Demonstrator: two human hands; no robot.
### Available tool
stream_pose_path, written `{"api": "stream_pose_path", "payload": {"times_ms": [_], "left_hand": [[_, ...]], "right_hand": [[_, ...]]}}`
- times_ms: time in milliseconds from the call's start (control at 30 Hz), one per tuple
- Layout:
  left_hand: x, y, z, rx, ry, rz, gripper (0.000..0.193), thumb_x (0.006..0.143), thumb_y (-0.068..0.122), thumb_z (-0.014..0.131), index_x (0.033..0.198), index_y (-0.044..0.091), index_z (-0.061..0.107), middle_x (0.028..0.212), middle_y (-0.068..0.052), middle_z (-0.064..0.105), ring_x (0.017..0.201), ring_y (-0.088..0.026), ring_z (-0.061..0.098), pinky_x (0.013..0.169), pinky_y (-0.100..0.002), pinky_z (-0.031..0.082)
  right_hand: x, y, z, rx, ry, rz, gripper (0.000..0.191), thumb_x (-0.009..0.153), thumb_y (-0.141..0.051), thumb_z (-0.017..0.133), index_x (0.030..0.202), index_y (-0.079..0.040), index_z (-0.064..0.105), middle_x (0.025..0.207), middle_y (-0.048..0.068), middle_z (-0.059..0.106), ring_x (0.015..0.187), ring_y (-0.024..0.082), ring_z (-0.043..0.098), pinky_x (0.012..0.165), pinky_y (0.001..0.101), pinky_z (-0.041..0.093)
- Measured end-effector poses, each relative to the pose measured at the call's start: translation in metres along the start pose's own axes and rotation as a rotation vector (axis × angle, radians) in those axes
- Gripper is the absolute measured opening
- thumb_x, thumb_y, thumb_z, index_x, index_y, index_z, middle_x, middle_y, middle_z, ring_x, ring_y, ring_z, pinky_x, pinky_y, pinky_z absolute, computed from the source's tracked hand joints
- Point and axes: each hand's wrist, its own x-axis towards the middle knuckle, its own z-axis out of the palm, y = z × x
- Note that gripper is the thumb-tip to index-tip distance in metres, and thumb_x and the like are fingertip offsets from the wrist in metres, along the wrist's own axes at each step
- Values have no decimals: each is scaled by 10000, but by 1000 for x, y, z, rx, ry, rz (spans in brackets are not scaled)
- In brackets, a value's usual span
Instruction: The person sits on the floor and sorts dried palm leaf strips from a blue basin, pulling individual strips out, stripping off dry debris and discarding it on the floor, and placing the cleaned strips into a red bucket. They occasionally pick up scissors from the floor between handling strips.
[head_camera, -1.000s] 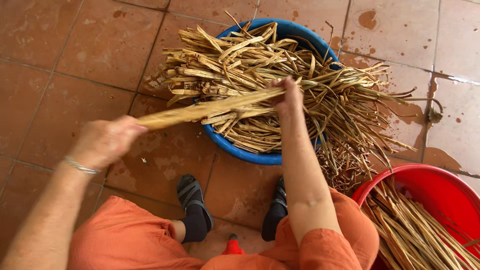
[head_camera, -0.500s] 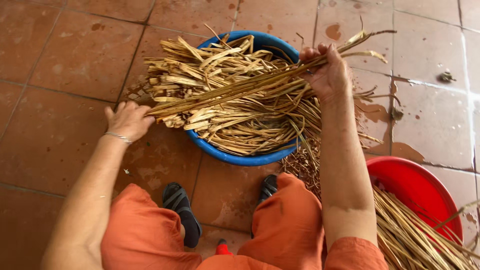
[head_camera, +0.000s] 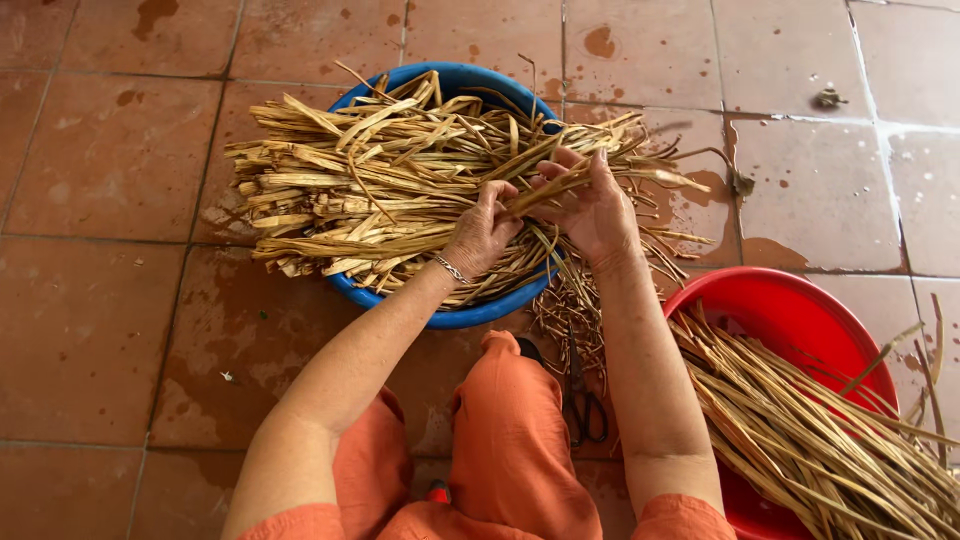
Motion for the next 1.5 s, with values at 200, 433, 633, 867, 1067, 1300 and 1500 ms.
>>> {"api": "stream_pose_path", "payload": {"times_ms": [200,433,633,867,1067,1300,1500], "left_hand": [[15,-23,-8,-314,-90,-38,224,1009,152,647,1183,14,680,828,-6,691,597,-75,568,528,-250,505],[14,-8,-21,-430,-188,-218,238,1014,180,634,1171,5,675,714,-1,642,499,-25,550,440,-185,448],[9,-3,-28,-567,-176,-288,210,1009,173,658,1138,26,583,699,-18,650,483,-30,554,402,-181,432],[8,-6,-38,-619,-196,-276,227,1044,227,580,1164,37,610,689,-11,646,486,-31,529,419,-182,421],[4,-1,-51,-650,-162,-259,291,1042,308,603,1168,52,657,661,44,555,499,-19,493,393,-182,346],[-8,17,-67,-604,-80,-302,351,1018,371,612,1193,87,721,603,89,491,478,2,452,371,-169,300],[-15,17,-70,-520,-53,-218,341,1009,356,638,1173,76,742,608,83,503,488,-8,463,379,-171,331]], "right_hand": [[-58,-2,-86,-870,176,124,875,794,-747,592,1295,-30,625,1228,167,682,1148,310,679,808,548,657],[-206,175,-220,-1122,423,615,501,858,-438,741,1190,-69,669,1020,153,729,860,266,701,700,401,593],[-282,252,-257,-1656,732,584,538,775,-306,862,1225,-138,620,1267,147,609,1210,369,559,1019,472,490],[-262,249,-252,-1748,723,487,554,757,-189,814,1250,-176,563,1251,103,623,1232,342,549,1045,475,464],[-252,239,-261,-1762,573,637,551,736,-184,795,1217,-130,533,1201,151,663,1153,378,631,992,497,517],[-275,225,-258,-761,808,391,844,747,-279,768,1515,-171,436,1137,277,752,1058,322,708,871,442,537],[-305,177,-207,-675,627,226,962,800,-510,768,1603,-62,487,881,102,545,690,221,456,580,381,351]]}}
